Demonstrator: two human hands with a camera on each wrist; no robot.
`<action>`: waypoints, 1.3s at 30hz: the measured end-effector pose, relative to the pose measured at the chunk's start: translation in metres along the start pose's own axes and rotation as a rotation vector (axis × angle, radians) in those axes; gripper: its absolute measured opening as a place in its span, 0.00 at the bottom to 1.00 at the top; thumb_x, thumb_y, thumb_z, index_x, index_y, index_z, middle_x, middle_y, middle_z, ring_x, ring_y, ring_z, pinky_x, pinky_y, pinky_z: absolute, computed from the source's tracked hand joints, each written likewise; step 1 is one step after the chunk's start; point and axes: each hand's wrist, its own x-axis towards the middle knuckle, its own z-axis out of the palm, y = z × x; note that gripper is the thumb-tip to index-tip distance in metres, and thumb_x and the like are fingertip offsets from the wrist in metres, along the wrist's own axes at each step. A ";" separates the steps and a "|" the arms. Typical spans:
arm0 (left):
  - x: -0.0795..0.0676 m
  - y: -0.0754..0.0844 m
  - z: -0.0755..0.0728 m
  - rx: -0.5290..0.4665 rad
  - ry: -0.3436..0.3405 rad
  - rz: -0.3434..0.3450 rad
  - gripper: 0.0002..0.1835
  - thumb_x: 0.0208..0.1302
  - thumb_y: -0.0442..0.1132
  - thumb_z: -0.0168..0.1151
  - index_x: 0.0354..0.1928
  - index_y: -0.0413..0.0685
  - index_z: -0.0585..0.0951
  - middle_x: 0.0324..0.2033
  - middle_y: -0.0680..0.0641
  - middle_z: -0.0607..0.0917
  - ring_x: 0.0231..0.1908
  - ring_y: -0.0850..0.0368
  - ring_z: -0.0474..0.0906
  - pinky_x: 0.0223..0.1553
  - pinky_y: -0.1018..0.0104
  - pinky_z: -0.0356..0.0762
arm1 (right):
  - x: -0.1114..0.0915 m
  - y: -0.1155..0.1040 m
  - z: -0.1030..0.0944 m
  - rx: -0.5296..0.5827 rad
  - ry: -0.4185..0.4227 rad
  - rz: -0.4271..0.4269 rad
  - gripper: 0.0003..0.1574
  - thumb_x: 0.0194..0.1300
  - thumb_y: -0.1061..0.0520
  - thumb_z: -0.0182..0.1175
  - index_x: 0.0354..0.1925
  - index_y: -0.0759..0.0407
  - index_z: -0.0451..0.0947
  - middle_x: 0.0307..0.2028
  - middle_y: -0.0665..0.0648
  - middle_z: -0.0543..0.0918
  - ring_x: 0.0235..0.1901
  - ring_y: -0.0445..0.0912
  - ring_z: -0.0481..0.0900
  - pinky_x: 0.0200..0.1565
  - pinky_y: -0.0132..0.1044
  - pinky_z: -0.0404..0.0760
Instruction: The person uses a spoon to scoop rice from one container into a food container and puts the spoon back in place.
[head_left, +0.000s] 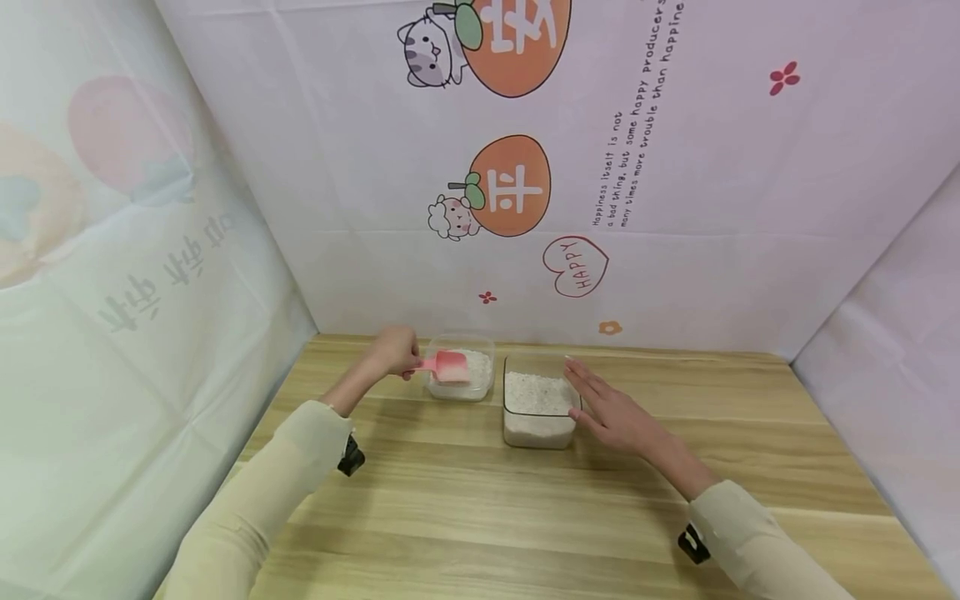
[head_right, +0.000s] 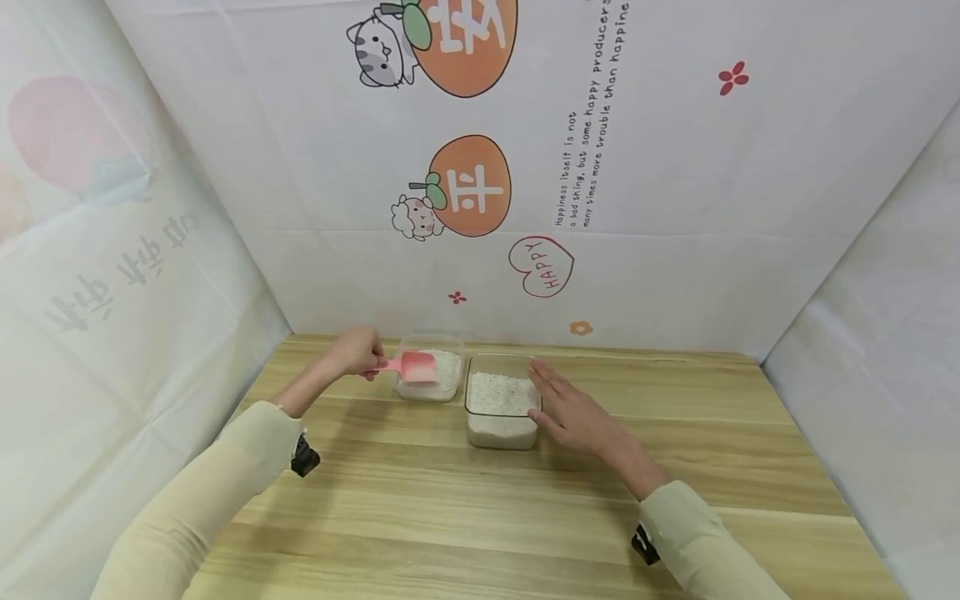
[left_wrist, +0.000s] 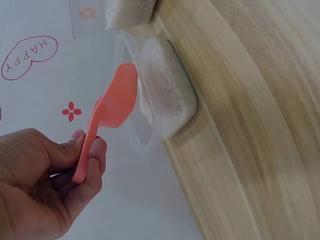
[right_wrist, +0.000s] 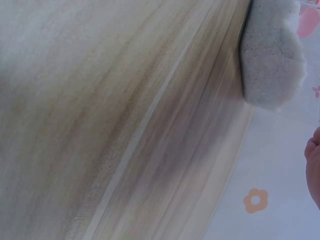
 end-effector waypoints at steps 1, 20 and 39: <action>0.000 0.001 0.000 -0.002 0.003 -0.003 0.20 0.68 0.35 0.61 0.15 0.44 0.84 0.14 0.48 0.85 0.15 0.61 0.78 0.27 0.70 0.73 | 0.000 0.000 0.000 0.005 -0.001 0.002 0.42 0.77 0.47 0.51 0.78 0.60 0.47 0.78 0.64 0.52 0.76 0.58 0.54 0.68 0.55 0.66; -0.006 0.017 0.018 0.612 0.339 0.264 0.06 0.61 0.32 0.67 0.27 0.47 0.85 0.24 0.48 0.86 0.22 0.57 0.79 0.22 0.62 0.79 | 0.000 0.002 0.003 -0.007 0.008 -0.003 0.43 0.77 0.46 0.50 0.79 0.58 0.46 0.79 0.62 0.50 0.76 0.59 0.56 0.68 0.55 0.67; -0.018 0.007 -0.011 0.101 0.320 0.230 0.09 0.67 0.29 0.60 0.37 0.42 0.90 0.36 0.45 0.90 0.37 0.51 0.86 0.40 0.58 0.83 | 0.000 0.001 0.000 0.011 -0.003 0.005 0.43 0.77 0.46 0.51 0.79 0.59 0.46 0.78 0.64 0.52 0.75 0.60 0.57 0.67 0.57 0.68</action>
